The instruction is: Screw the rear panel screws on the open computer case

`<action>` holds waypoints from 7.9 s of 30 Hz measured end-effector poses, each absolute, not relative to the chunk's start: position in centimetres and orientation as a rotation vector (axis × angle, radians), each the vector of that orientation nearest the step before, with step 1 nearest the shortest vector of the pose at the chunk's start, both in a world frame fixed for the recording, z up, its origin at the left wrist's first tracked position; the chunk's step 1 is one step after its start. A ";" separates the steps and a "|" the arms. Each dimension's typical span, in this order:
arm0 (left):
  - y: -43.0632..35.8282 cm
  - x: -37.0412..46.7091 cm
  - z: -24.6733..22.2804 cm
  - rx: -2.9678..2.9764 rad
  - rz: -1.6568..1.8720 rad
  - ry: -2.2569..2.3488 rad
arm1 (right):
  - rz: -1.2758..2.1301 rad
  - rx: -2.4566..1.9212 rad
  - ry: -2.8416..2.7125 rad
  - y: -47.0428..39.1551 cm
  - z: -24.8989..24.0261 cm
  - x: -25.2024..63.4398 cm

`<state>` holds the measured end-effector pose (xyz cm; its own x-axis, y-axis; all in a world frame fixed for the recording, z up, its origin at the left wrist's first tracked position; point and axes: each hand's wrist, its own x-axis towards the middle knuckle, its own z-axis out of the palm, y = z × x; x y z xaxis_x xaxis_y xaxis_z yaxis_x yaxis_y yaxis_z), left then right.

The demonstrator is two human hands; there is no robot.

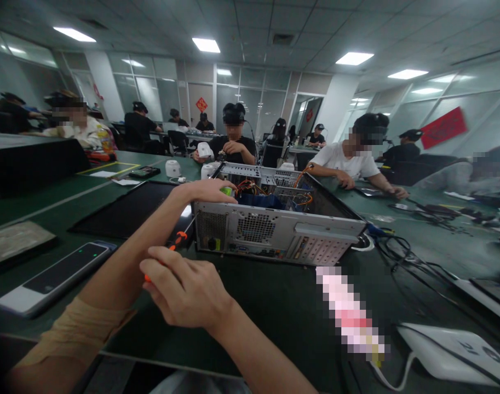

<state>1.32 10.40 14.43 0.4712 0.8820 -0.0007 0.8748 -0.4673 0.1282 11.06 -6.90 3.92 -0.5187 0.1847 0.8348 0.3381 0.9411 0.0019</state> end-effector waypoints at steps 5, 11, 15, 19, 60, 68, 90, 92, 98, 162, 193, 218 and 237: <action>10.1 1.3 14.6 2.589 0.111 1.537 | -0.169 -0.382 -2.107 -6.9 3.9 11.1; 9.8 1.5 14.7 2.577 0.098 1.574 | -0.293 -0.435 -2.004 -6.5 3.7 11.1; 9.9 1.5 14.7 2.584 0.109 1.558 | -0.295 -0.415 -1.963 -6.2 3.6 11.1; 9.9 1.4 14.6 2.577 0.115 1.562 | -0.310 -0.384 -1.965 -6.3 3.9 11.3; 10.6 0.8 14.2 2.587 0.138 1.518 | -0.278 -0.372 -1.825 -6.2 3.3 11.2; 10.6 0.8 14.2 2.606 0.133 1.505 | -0.310 -0.360 -1.959 -6.8 3.8 11.4; 10.0 1.4 14.5 2.599 0.115 1.571 | -0.338 -0.395 -1.838 -6.3 3.4 11.5; 10.0 1.4 14.5 2.591 0.113 1.577 | -0.357 -0.390 -1.844 -6.3 3.7 11.6; 10.2 1.4 14.5 2.604 0.110 1.567 | -0.378 -0.366 -1.933 -6.5 3.8 12.0; 10.3 1.3 14.5 2.595 0.113 1.544 | -0.355 -0.403 -1.845 -6.6 3.7 11.5; 10.8 1.1 14.2 2.619 0.126 1.514 | -0.205 -0.405 -2.000 -6.3 3.4 11.2; 11.0 1.0 14.0 2.618 0.129 1.505 | -0.247 -0.377 -1.931 -6.5 3.9 11.9; 10.9 1.0 14.1 2.611 0.141 1.522 | -0.179 -0.364 -1.995 -6.4 3.3 11.2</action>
